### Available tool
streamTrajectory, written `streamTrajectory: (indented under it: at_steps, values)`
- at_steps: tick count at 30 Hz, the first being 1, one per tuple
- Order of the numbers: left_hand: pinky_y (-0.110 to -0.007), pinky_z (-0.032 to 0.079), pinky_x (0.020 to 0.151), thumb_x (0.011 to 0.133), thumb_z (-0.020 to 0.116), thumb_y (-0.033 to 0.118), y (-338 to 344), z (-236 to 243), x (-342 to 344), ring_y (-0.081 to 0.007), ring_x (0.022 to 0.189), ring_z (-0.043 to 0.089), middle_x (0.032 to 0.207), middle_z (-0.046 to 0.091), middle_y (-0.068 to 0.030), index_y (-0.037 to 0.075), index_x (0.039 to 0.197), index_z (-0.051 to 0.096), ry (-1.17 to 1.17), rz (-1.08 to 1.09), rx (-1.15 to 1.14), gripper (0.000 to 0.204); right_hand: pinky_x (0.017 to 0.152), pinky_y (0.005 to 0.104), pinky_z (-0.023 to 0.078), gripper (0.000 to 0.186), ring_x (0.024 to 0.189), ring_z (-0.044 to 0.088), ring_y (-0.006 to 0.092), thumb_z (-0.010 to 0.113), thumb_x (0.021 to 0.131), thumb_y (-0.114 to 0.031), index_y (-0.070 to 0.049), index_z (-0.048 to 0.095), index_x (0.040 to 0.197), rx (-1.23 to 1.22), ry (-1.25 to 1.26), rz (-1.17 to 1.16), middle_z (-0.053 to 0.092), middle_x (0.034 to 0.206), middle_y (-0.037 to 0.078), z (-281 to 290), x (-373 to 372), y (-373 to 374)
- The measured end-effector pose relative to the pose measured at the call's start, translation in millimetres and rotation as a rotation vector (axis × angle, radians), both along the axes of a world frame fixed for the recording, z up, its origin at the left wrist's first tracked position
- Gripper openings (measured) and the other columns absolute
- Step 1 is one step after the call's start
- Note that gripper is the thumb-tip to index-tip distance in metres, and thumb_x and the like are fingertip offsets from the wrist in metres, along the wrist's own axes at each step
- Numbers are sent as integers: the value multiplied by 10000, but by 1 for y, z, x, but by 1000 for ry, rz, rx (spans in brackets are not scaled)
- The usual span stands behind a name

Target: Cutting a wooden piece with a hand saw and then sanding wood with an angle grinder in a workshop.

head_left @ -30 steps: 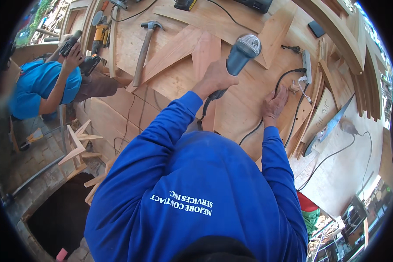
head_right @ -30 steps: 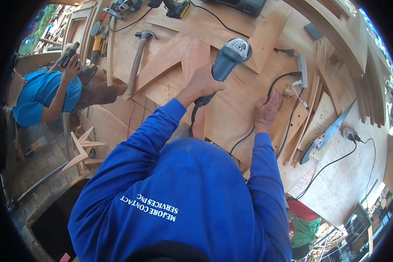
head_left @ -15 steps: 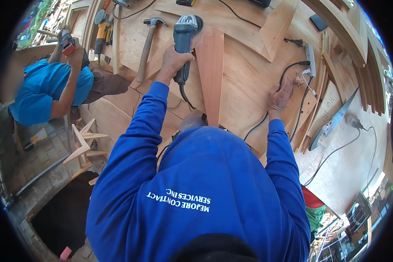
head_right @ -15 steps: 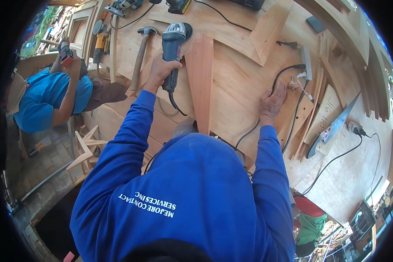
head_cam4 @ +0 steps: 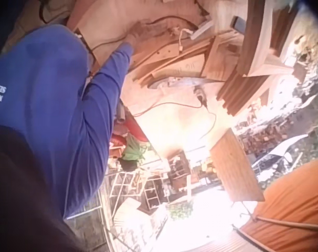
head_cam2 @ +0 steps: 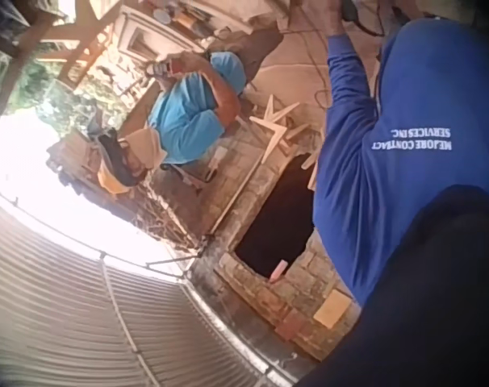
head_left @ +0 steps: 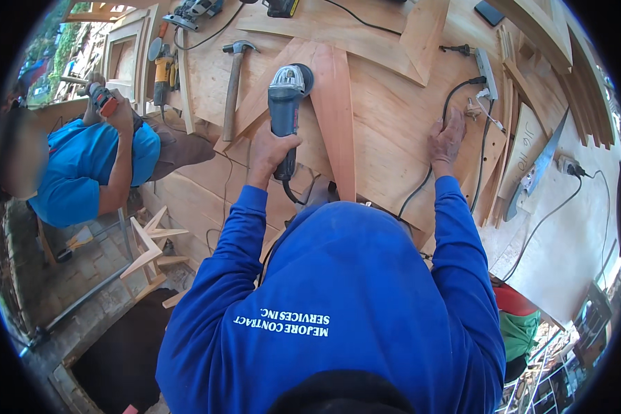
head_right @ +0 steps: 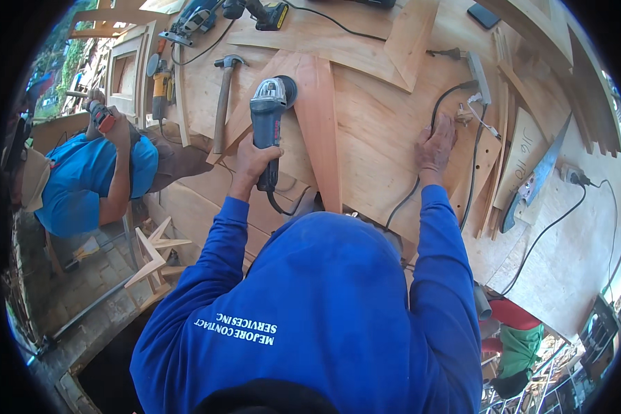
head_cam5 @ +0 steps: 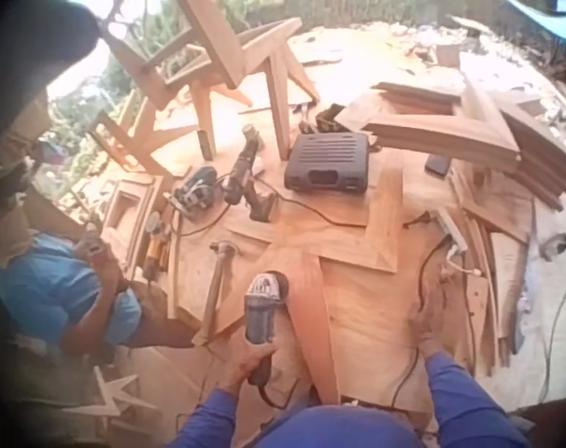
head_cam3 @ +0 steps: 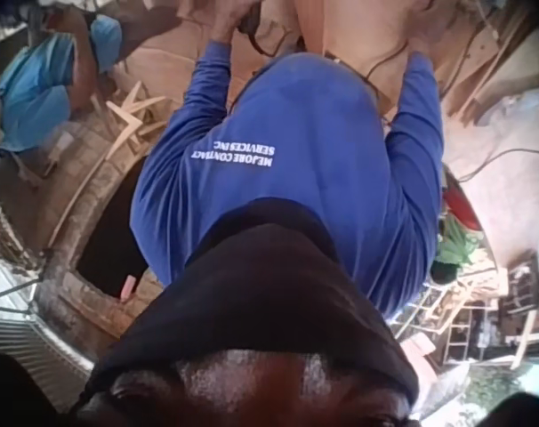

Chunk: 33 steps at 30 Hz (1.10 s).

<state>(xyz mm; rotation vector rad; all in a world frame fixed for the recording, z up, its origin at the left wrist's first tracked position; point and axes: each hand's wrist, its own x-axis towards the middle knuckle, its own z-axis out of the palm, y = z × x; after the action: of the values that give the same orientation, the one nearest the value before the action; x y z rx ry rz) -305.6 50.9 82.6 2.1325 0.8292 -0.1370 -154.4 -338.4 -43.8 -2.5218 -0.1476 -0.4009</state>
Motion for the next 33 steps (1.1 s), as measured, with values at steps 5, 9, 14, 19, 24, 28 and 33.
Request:
streamTrajectory:
  at_steps: [5, 9, 14, 19, 24, 28, 33]
  values:
    - [-344, 550, 731, 629, 814, 234, -30, 28, 9, -202, 787, 683, 878, 696, -113, -13, 1003, 675, -14, -49, 71, 469, 1161, 496, 336, 520, 1337, 482, 387, 677, 883, -200, 2, 529, 1339, 102, -70, -33, 582, 1345, 217, 11, -4, 5]
    - [-404, 550, 773, 672, 777, 206, -90, 71, 38, -313, 874, 700, 962, 696, -192, -13, 1095, 626, -79, -189, 180, 500, 939, 378, 516, 569, 1112, 657, 282, 809, 861, -360, 4, 578, 1233, 533, 670, 95, 675, 1186, 179, 132, -51, 73]
    - [-482, 533, 788, 759, 706, 109, -147, 70, 66, -389, 952, 666, 978, 651, -248, -20, 1107, 562, -262, -547, 335, 398, 768, 324, 548, 454, 803, 663, 162, 818, 876, -344, 22, 643, 1079, 1266, 519, -45, 687, 918, 45, 169, -61, 138]
    - [-500, 526, 788, 804, 669, 72, -195, 80, 65, -405, 966, 650, 962, 628, -250, -37, 1078, 537, -274, -664, 415, 324, 750, 304, 538, 342, 801, 646, 156, 806, 876, -241, 0, 646, 1059, 1497, 433, -242, 665, 932, 35, 168, -46, 110]
    - [-472, 546, 762, 756, 719, 79, -209, 86, 58, -412, 907, 664, 959, 642, -263, -63, 1097, 533, -241, -818, 267, 414, 746, 356, 564, 236, 798, 672, 206, 674, 892, -168, -16, 622, 1064, 1828, 491, -359, 662, 896, 68, 136, -62, 63]
    - [-408, 569, 707, 708, 776, 87, -186, 88, 65, -338, 819, 702, 958, 678, -228, -76, 1112, 558, 165, -732, -386, 487, 861, 402, 570, 413, 919, 682, 282, 684, 880, -300, -1, 587, 1147, 1845, 645, -115, 668, 992, 131, 141, -72, 41]
    - [-320, 568, 647, 653, 827, 117, -162, 61, 46, -219, 729, 713, 931, 710, -162, -86, 1103, 607, 337, -471, -1253, 540, 1012, 445, 506, 551, 1140, 621, 318, 700, 875, -348, 10, 538, 1262, 1951, 699, 268, 651, 1149, 161, 159, -70, 48]
